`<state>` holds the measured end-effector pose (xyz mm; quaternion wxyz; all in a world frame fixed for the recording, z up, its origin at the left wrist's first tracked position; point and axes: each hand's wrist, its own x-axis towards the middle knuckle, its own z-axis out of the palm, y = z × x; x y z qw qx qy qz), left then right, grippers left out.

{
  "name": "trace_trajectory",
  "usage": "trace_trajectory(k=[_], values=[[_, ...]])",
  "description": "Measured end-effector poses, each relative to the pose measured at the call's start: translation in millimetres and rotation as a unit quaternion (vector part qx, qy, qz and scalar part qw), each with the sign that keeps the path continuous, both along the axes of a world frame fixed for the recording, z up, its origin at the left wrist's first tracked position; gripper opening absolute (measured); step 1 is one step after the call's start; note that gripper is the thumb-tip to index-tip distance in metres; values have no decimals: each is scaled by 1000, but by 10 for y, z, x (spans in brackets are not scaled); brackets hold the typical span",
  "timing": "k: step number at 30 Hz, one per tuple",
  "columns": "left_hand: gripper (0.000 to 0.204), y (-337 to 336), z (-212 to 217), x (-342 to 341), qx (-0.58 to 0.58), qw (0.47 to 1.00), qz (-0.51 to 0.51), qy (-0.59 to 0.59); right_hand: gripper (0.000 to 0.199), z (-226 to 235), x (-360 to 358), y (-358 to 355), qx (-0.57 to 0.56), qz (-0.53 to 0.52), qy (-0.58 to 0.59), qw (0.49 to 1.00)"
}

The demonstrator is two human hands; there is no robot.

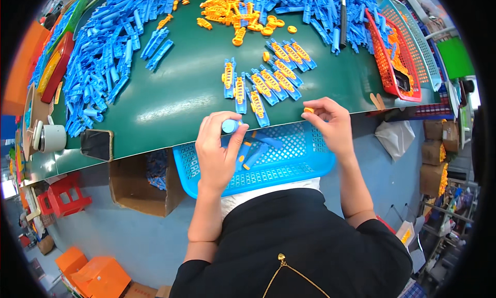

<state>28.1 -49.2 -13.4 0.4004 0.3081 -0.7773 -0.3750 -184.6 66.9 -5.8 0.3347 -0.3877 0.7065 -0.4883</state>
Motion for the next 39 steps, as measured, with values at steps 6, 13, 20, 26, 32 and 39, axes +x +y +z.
trace_trajectory(k=[6,13,20,26,32,39], values=[[19,68,-21,-68,32,999,34,12,21,-94,-21,22,-20,-106,431,896],[23,96,-95,-91,-17,999,37,28,40,-63,-195,169,-56,-48,385,920],[20,76,-108,-63,51,997,35,45,34,-70,-215,142,-50,25,338,939],[19,75,-107,-78,15,998,27,57,30,375,456,-289,-198,167,114,959],[29,69,-131,-48,27,998,26,40,24,372,573,-660,-165,241,142,946],[29,37,-108,-38,-3,999,5,37,22,357,553,-704,-158,252,117,948]])
